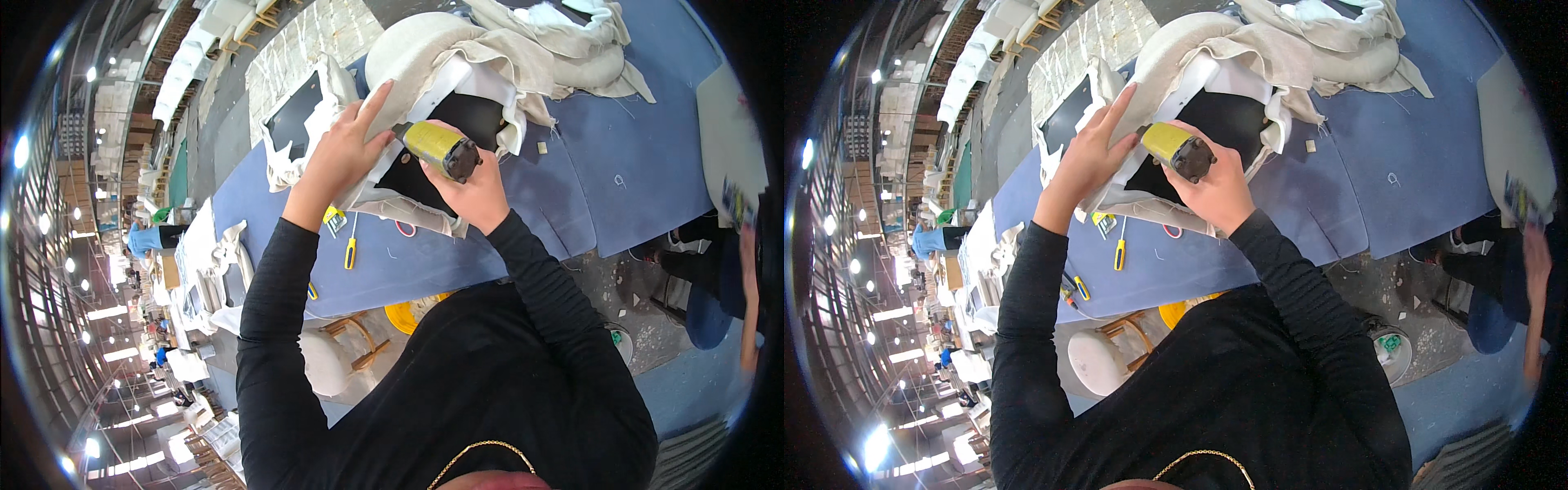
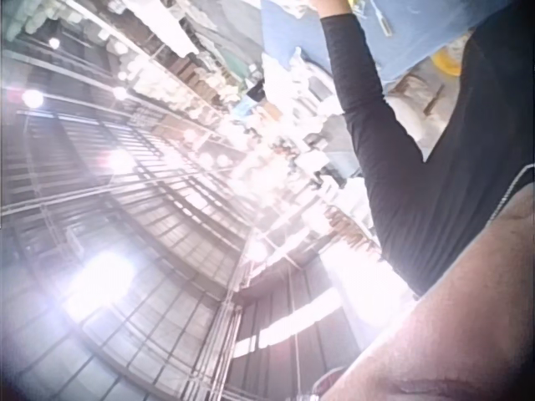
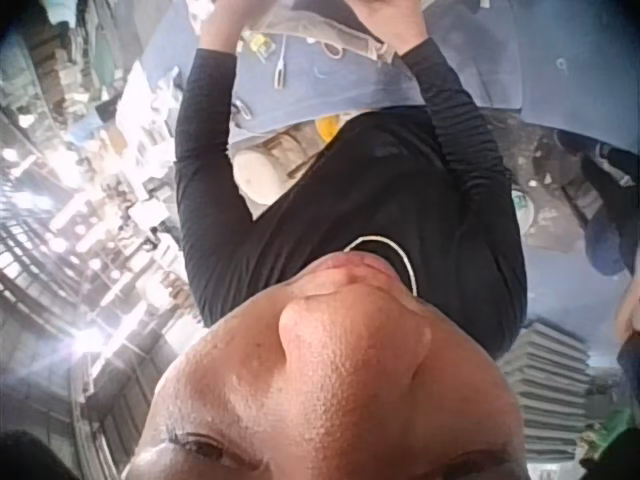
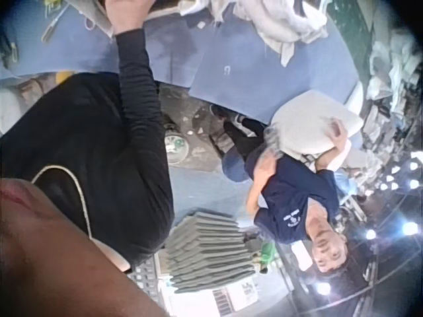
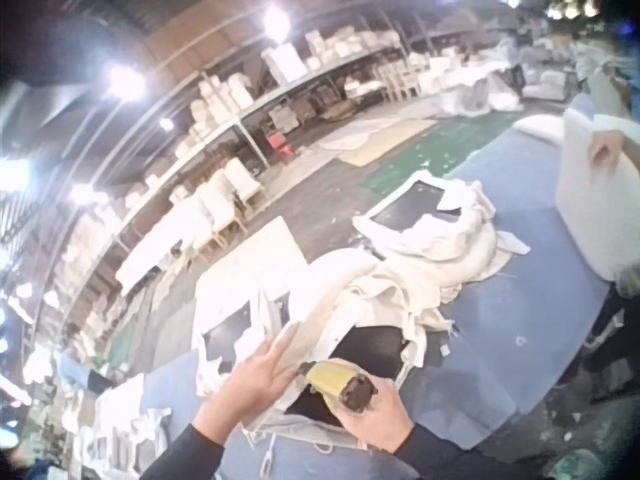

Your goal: The person is upholstering a chair seat by wrapping fabric around a foam cushion. They use a staple gun to secure the fabric to the underside of the seat frame and scissors to trim excess material. The process involves repeatedly flipping the seat, pulling the fabric taut, stapling, and trimming to achieve a smooth finish.

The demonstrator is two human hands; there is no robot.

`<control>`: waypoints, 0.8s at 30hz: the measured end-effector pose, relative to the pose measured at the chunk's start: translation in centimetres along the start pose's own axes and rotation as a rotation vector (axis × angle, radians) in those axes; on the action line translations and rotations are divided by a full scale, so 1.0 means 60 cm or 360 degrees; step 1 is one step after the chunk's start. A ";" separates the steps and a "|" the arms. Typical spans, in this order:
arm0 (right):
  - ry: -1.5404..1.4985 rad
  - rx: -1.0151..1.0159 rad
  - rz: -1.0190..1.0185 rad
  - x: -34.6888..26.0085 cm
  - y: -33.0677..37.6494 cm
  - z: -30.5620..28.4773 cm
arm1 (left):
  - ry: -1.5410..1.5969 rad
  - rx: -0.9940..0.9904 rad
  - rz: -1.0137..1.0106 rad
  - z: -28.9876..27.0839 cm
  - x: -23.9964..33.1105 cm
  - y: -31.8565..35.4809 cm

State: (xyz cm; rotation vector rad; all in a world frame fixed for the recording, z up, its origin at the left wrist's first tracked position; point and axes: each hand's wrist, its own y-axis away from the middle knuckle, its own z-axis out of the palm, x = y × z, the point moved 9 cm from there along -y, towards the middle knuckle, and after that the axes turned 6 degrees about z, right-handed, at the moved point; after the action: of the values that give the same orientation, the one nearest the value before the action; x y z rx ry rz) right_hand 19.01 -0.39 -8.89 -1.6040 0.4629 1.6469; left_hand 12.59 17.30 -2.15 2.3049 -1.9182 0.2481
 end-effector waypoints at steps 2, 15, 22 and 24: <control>-0.0045 0.0020 -0.0049 -0.002 -0.006 0.000 | -0.0031 -0.0024 -0.0038 -0.002 0.004 -0.001; -0.0090 -0.0113 -0.0004 0.011 -0.005 0.031 | -0.0117 -0.0032 -0.0037 0.000 0.018 0.007; -0.0197 -0.0194 0.0011 0.015 0.005 0.050 | 0.0883 -0.0111 -0.0001 -0.022 -0.049 0.021; -0.0347 -0.0259 0.0179 0.029 0.010 0.056 | 0.1833 -0.0333 -0.0566 0.015 -0.129 0.038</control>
State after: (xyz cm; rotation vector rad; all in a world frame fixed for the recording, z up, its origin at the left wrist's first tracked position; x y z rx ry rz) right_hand 16.46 2.11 -10.23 -1.5132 0.3176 1.9625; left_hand 9.03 24.12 -4.65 1.6563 -0.8889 0.9898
